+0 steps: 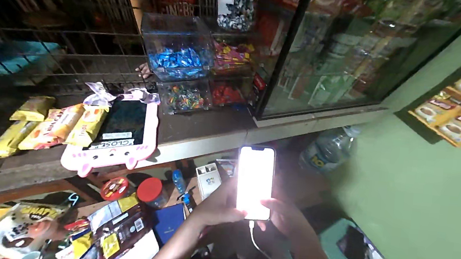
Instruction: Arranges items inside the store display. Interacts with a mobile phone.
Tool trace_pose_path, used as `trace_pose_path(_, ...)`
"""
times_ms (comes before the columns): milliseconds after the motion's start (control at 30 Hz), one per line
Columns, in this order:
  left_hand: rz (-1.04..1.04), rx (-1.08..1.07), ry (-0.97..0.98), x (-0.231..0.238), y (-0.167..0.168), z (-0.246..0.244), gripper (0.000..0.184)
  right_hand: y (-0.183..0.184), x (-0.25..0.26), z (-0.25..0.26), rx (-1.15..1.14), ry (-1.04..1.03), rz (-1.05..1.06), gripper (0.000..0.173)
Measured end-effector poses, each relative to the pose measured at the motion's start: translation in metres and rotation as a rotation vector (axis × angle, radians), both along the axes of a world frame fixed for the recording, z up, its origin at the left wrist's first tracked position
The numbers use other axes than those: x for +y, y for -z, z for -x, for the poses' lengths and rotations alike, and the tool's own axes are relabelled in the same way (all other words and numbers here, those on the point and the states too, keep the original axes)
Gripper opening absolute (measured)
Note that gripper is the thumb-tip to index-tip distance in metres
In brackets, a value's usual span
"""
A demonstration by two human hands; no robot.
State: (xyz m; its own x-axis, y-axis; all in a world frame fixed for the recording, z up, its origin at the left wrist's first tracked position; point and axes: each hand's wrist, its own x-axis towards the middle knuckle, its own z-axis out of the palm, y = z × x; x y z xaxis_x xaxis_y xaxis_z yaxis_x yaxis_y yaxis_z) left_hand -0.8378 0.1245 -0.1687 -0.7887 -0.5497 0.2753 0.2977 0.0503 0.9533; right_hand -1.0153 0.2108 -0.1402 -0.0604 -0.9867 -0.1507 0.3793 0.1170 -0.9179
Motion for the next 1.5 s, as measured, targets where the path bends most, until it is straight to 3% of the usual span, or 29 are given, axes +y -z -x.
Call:
trace_pose_path(67,0.005,0.003,0.0,-0.001,0.0,0.0,0.08,0.001,0.0,0.0,0.009,-0.003,0.027,0.036)
trace_pose_path(233,0.073,0.038,0.079,-0.006,0.004,-0.002,0.091,-0.004,0.001,-0.001,0.016,0.019,-0.001,0.053)
trace_pose_path(467,0.095,-0.052,0.067,-0.006,0.002,-0.008,0.1,-0.005,0.001,-0.003,0.037,0.009,0.017,0.046)
trace_pose_path(700,0.022,-0.078,0.08,-0.007,0.001,-0.008,0.086,-0.001,-0.001,-0.004,0.01,-0.005,0.035,0.055)
trace_pose_path(1200,-0.01,-0.015,0.093,-0.006,0.005,-0.007,0.078,0.002,0.001,-0.001,-0.04,-0.046,0.074,0.053)
trace_pose_path(1367,-0.118,-0.019,0.043,0.0,-0.004,-0.007,0.052,0.007,0.002,0.001,-0.056,-0.071,0.091,0.055)
trace_pose_path(1500,-0.119,-0.038,0.019,0.002,-0.008,-0.008,0.045,0.008,0.004,0.0,-0.081,-0.082,0.098,0.052)
